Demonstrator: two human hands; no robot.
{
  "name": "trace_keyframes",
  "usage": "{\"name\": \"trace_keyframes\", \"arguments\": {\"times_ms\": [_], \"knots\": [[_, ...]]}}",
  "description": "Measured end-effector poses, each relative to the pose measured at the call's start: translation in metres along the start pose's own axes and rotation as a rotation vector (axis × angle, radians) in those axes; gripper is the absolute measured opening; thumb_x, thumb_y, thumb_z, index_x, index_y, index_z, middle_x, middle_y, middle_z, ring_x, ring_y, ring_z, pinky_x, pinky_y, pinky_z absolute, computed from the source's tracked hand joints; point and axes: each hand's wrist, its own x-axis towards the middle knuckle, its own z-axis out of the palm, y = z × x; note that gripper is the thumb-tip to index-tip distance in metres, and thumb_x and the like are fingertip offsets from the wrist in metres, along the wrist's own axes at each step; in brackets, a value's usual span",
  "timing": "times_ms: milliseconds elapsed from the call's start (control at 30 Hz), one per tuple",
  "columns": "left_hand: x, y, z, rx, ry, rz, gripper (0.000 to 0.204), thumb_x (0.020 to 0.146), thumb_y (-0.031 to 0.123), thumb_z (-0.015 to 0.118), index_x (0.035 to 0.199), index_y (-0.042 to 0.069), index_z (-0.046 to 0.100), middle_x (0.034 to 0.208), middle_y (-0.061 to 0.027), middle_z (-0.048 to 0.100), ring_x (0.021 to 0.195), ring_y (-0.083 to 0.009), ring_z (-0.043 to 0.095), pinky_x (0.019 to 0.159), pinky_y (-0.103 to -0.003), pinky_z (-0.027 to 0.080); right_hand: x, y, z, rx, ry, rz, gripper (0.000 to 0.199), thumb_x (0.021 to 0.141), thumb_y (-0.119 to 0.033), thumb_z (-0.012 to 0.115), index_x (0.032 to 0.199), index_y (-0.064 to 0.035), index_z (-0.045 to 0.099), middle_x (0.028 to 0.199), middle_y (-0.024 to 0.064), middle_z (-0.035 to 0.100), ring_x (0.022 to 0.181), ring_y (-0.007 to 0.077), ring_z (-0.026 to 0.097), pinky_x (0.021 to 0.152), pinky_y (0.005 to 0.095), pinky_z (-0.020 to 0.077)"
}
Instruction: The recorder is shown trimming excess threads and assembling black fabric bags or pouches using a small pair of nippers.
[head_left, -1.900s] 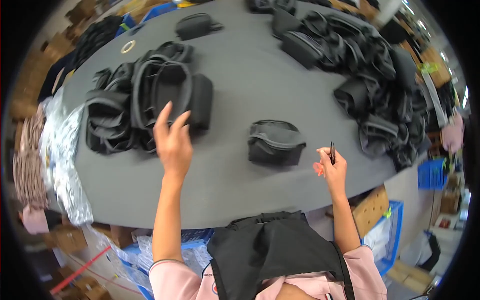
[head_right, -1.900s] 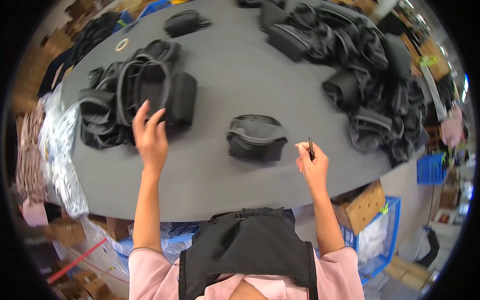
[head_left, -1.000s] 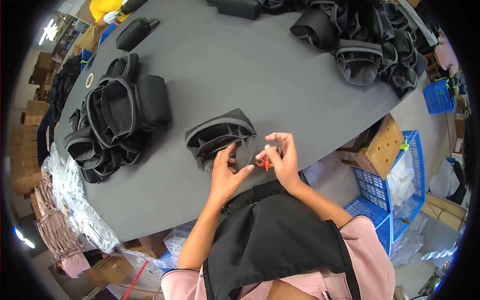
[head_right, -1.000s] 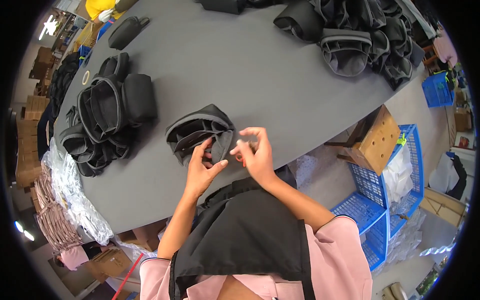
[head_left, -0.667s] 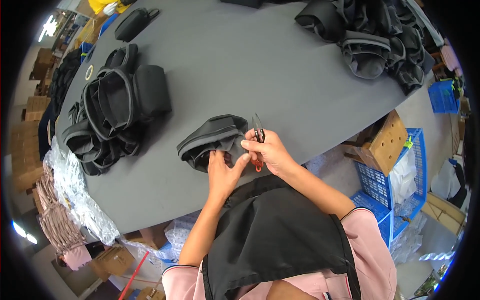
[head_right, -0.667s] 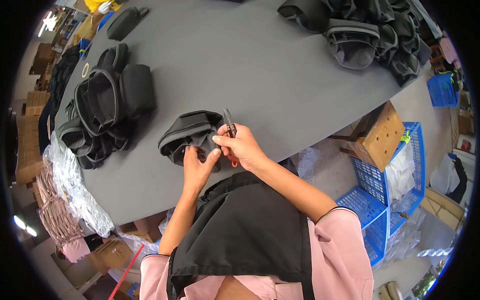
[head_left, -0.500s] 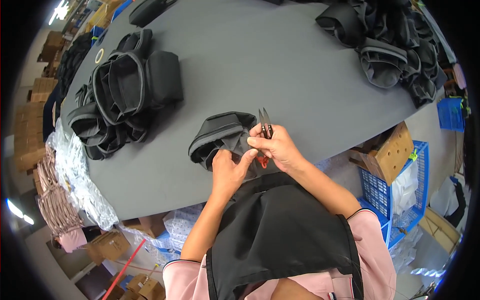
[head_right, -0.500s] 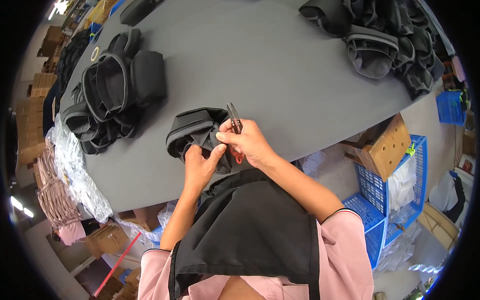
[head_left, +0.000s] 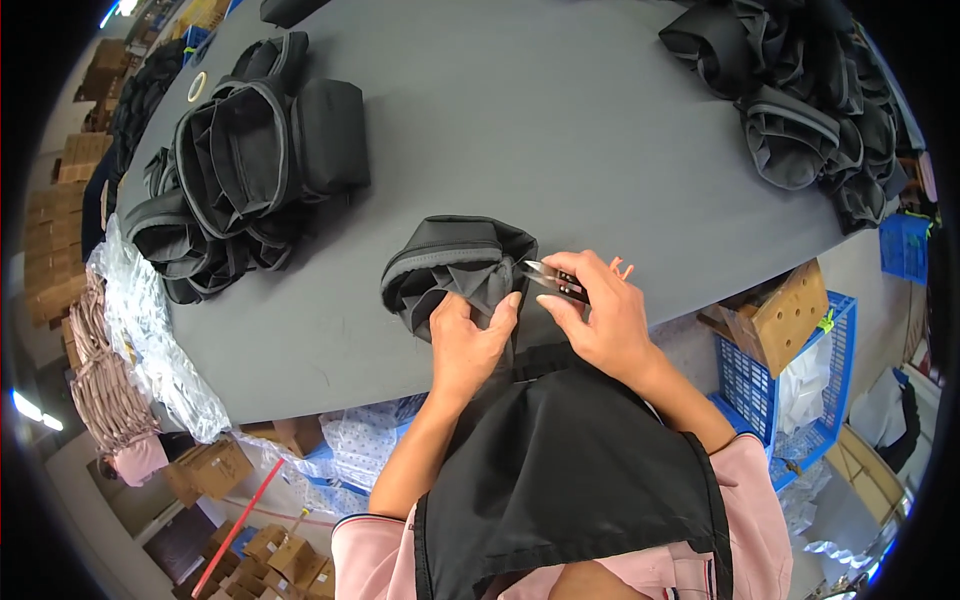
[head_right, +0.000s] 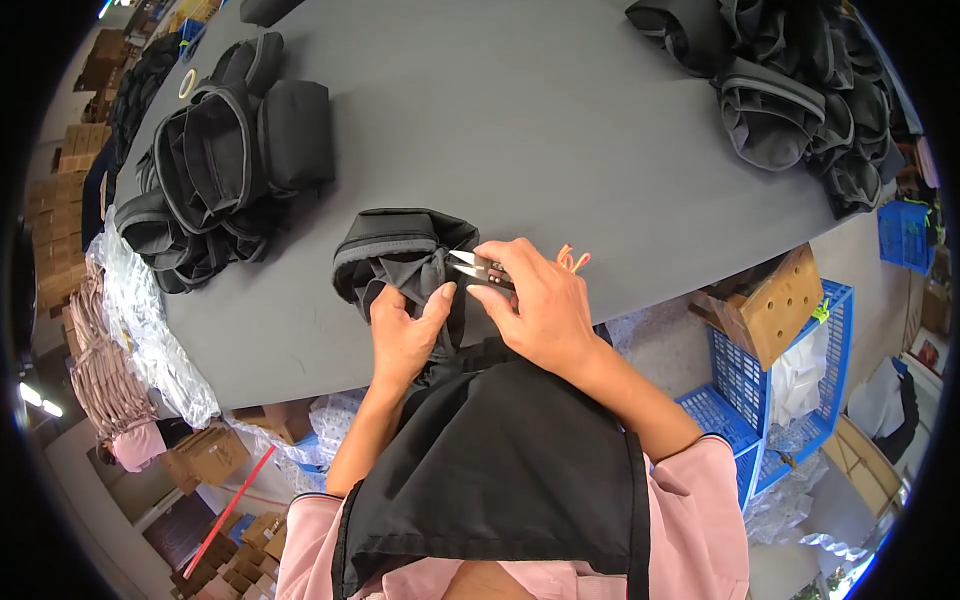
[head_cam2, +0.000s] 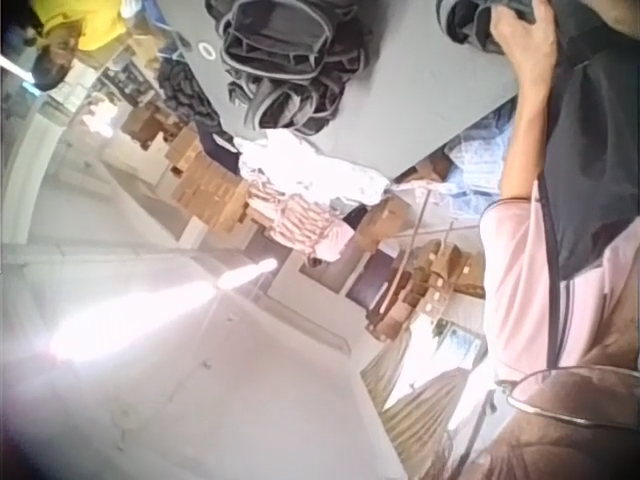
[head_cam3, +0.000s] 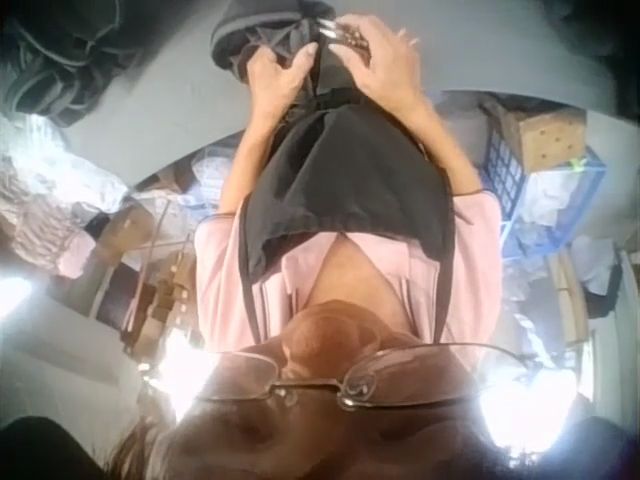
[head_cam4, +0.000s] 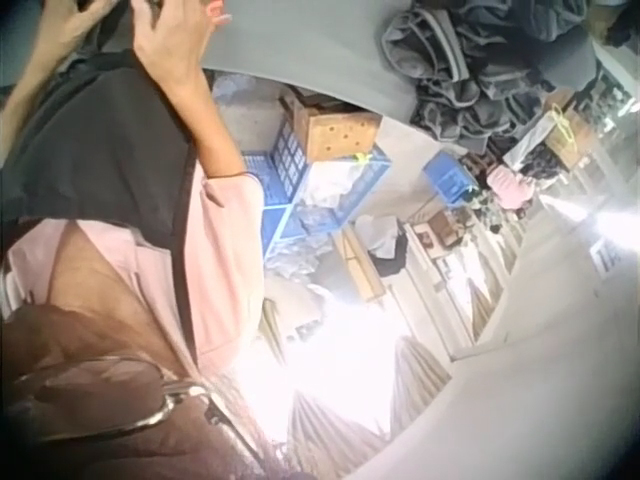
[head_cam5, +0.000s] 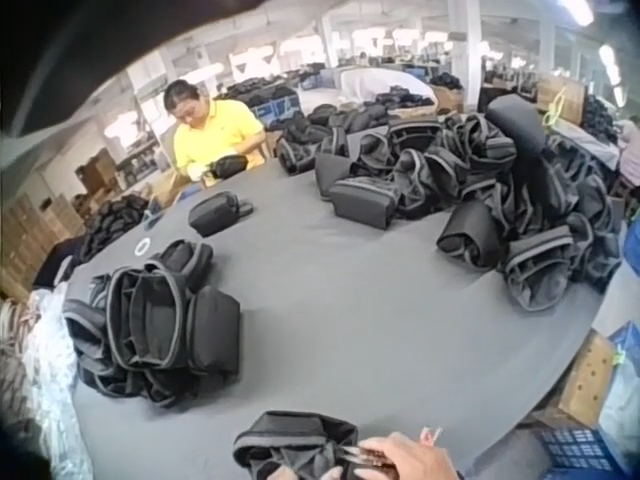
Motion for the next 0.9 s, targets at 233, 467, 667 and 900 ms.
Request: {"name": "trace_keyframes", "arguments": {"times_ms": [233, 467, 667, 900], "knots": [[0.002, -0.013, -0.008, -0.008, -0.198, -0.102, 0.037, 0.075, 0.029, 0.071, 0.09, -0.004, 0.061, 0.077, -0.0149, 0.062, 0.069, -0.0251, 0.059, 0.065, -0.033, 0.046, 0.002, 0.002, -0.003, -0.135, 0.016, -0.144, 0.022, 0.075, -0.01, 0.067, 0.096, -0.0077, 0.062, 0.08, 0.004, 0.057, 0.061, 0.02, 0.057, 0.056, 0.0308, 0.0443], [0.007, -0.023, -0.023, -0.062, -0.274, -0.261, 0.057, 0.08, 0.047, 0.065, 0.068, -0.006, 0.048, 0.069, -0.0112, 0.047, 0.063, -0.0181, 0.044, 0.056, -0.034, 0.039, -0.003, 0.004, -0.007, 0.192, 0.046, 0.077, 0.016, 0.074, -0.005, 0.067, 0.089, -0.0037, 0.065, 0.074, 0.0041, 0.055, 0.057, 0.0168, 0.051, 0.056, 0.0249, 0.0412], [0.013, -0.013, -0.023, -0.133, -0.345, -0.202, 0.059, 0.087, 0.049, 0.053, 0.065, -0.005, 0.044, 0.068, -0.0109, 0.044, 0.063, -0.0183, 0.041, 0.055, -0.034, 0.036, -0.001, -0.002, -0.014, -0.094, 0.01, -0.141, 0.025, 0.07, -0.004, 0.069, 0.094, -0.0052, 0.065, 0.075, 0.0058, 0.056, 0.059, 0.0173, 0.053, 0.054, 0.0284, 0.0414], [0.016, -0.006, -0.022, -0.201, -0.376, -0.262, 0.05, 0.089, 0.039, 0.051, 0.07, -0.007, 0.046, 0.069, -0.0122, 0.046, 0.064, -0.0194, 0.043, 0.057, -0.034, 0.035, 0.008, -0.008, -0.018, -0.322, -0.029, -0.288, 0.026, 0.066, -0.006, 0.071, 0.091, -0.0066, 0.064, 0.074, 0.0044, 0.056, 0.058, 0.0218, 0.052, 0.054, 0.031, 0.0414]]}}
